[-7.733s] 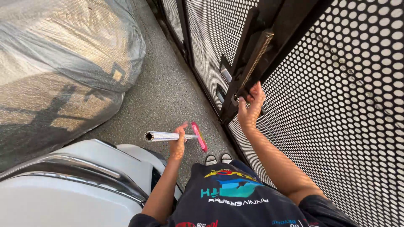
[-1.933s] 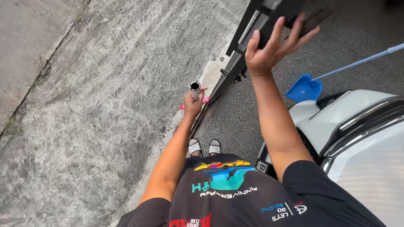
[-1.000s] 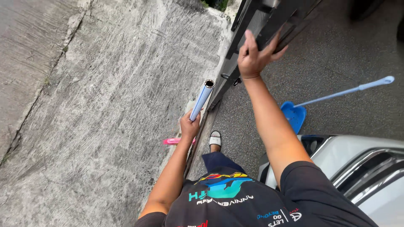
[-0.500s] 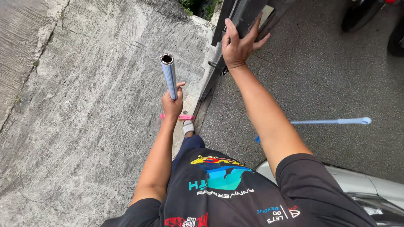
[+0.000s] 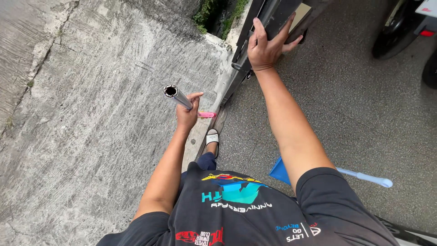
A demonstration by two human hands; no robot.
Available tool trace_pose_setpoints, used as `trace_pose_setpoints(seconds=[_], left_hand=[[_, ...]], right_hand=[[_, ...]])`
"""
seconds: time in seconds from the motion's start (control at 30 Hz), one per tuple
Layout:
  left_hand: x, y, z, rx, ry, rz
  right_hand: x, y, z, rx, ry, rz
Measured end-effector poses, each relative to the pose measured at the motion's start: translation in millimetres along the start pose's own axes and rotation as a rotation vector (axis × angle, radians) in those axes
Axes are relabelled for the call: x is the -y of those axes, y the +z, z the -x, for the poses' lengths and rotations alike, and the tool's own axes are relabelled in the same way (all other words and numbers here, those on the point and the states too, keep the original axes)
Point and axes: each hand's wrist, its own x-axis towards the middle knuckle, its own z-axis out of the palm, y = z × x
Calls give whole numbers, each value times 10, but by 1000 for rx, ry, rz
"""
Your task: Sweeping the floor with a broom and dustpan around parked vehicles and a gate.
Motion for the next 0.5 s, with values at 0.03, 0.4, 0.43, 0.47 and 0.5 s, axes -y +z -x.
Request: trace_pose_setpoints(seconds=[0.03,0.4,0.43,0.47,0.5], left_hand=[[29,55,-140,1,-1,1],[326,627,-1091,31,-238,14],[321,647,-1141,23,-244,7],[324,672,-1190,21,-209,7],[328,698,-1237,19,-173,7]], right_hand=[[-81,137,-55,1,0,1],[-958,1326,-340,-12,-36,37],[-1045,1438,-346,-7,-34,27],[-1142,1540,-343,-19,-36,26],[-1240,1641,-338,-31,-39,26]])
